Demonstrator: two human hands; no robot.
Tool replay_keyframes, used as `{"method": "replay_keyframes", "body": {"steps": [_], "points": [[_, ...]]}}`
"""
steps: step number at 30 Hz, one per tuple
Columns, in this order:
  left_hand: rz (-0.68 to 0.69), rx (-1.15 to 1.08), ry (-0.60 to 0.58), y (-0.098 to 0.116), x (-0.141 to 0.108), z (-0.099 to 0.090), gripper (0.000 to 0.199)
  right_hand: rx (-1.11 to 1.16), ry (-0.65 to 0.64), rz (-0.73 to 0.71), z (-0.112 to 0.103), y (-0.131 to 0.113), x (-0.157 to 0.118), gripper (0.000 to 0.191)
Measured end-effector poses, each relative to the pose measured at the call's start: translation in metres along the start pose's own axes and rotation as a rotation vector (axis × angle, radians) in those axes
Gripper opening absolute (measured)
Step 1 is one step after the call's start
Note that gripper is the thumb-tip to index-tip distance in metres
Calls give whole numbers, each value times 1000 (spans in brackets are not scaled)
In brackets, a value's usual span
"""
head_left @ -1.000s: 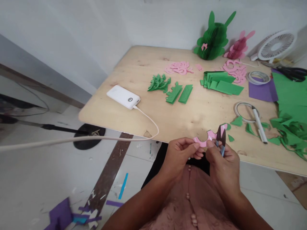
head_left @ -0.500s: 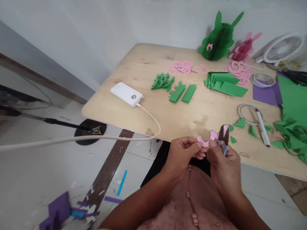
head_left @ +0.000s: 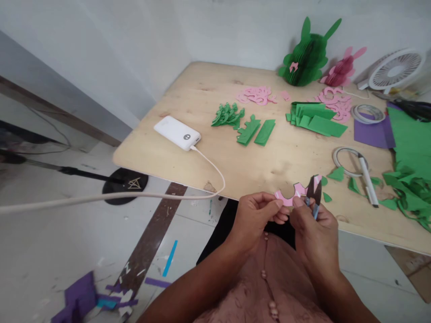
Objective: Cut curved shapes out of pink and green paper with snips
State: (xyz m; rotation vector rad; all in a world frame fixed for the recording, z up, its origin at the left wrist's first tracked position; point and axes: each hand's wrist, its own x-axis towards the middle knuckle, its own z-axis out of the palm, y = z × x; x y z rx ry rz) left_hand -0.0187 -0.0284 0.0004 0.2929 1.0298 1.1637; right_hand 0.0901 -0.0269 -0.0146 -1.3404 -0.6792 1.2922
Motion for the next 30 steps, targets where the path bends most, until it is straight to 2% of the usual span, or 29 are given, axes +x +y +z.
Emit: {"method": "replay_keyframes", "body": {"steps": [11,14,20,25,30], "points": [[37,46,-25,-2,6,-5,16,-209,-66,-149,-6,2,0,25],[33,65,-33,1,7,-8,17,-256,-79,-170,-16,1,-3,22],[34,91,-13,3,7,-11,18,-380,3,-204,-37,6,-6,22],[28,69,-24,1,5,-9,20,-463,-4,-238,-26,2,-6,19],[20,68,-35,-1,4,-6,23,-340,-46,-184,-17,3,-4,20]]}}
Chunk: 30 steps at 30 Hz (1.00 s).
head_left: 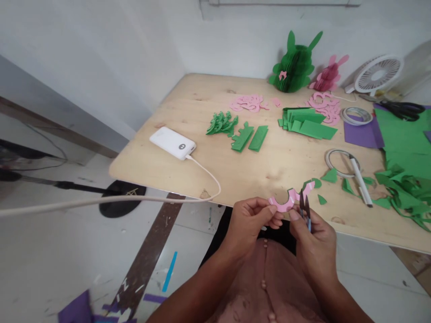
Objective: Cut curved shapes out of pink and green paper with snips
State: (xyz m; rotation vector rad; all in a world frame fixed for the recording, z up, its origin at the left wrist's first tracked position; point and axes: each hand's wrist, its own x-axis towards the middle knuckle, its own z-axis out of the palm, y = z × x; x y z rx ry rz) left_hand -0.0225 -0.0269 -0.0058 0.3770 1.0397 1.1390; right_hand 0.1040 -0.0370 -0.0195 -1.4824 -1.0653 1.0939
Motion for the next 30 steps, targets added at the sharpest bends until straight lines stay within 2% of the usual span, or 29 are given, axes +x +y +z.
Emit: {"method": "replay_keyframes", "body": {"steps": [11,23,30], "points": [[-10,-28,-12,-4,3,0,17,25,6,25,6,-2,4,23],[39,5,99,0,6,5,21,20,31,18,6,3,8,20],[57,7,83,-1,6,6,17,-4,35,30,4,3,7,21]]}}
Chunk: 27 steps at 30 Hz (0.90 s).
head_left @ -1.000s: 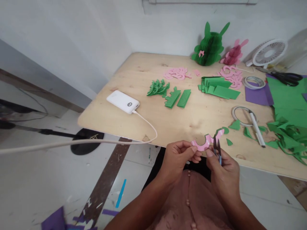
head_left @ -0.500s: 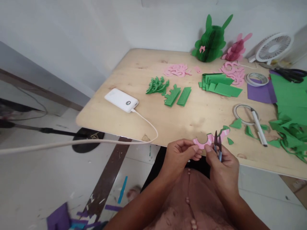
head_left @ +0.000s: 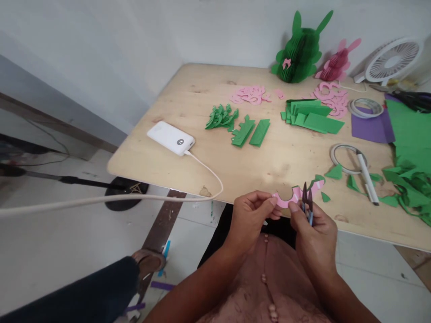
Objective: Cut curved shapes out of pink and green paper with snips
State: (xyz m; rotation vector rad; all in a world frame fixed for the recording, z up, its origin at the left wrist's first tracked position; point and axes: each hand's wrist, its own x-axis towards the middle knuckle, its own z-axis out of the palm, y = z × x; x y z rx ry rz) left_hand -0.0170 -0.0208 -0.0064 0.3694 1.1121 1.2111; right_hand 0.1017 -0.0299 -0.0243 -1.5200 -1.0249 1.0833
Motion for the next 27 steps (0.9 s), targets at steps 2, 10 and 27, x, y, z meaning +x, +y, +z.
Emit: {"method": "replay_keyframes", "body": {"steps": [2,10,27], "points": [[3,1,-2,0,0,0,16,-6,-5,1,-1,0,0,21],[9,-10,-13,-2,-1,-1,17,-44,-8,-13,-2,-3,-1,23],[3,-26,-10,-2,-1,0,14,-14,-11,-18,-1,-2,1,21]]}}
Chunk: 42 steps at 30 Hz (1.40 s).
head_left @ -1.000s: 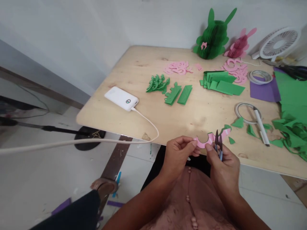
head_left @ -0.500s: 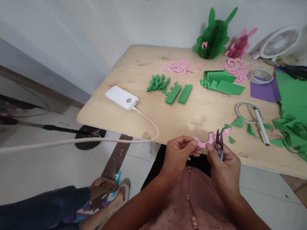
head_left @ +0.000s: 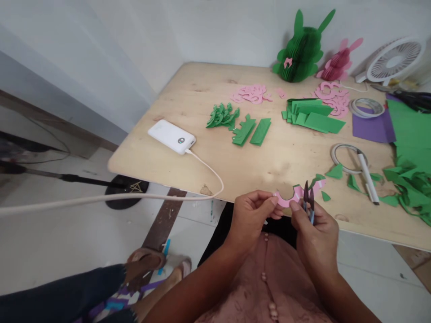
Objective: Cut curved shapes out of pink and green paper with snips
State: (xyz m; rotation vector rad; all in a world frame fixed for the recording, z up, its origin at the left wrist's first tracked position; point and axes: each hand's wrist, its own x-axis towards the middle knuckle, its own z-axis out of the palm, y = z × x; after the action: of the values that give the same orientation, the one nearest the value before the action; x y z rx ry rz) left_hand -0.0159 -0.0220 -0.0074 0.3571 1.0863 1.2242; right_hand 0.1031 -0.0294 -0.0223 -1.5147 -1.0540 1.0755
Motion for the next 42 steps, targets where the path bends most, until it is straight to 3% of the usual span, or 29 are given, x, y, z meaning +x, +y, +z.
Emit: {"method": "replay_keyframes", "body": {"steps": [42], "points": [[-29,-14,8,1,-2,1,18,26,31,-13,2,1,0,20]]}}
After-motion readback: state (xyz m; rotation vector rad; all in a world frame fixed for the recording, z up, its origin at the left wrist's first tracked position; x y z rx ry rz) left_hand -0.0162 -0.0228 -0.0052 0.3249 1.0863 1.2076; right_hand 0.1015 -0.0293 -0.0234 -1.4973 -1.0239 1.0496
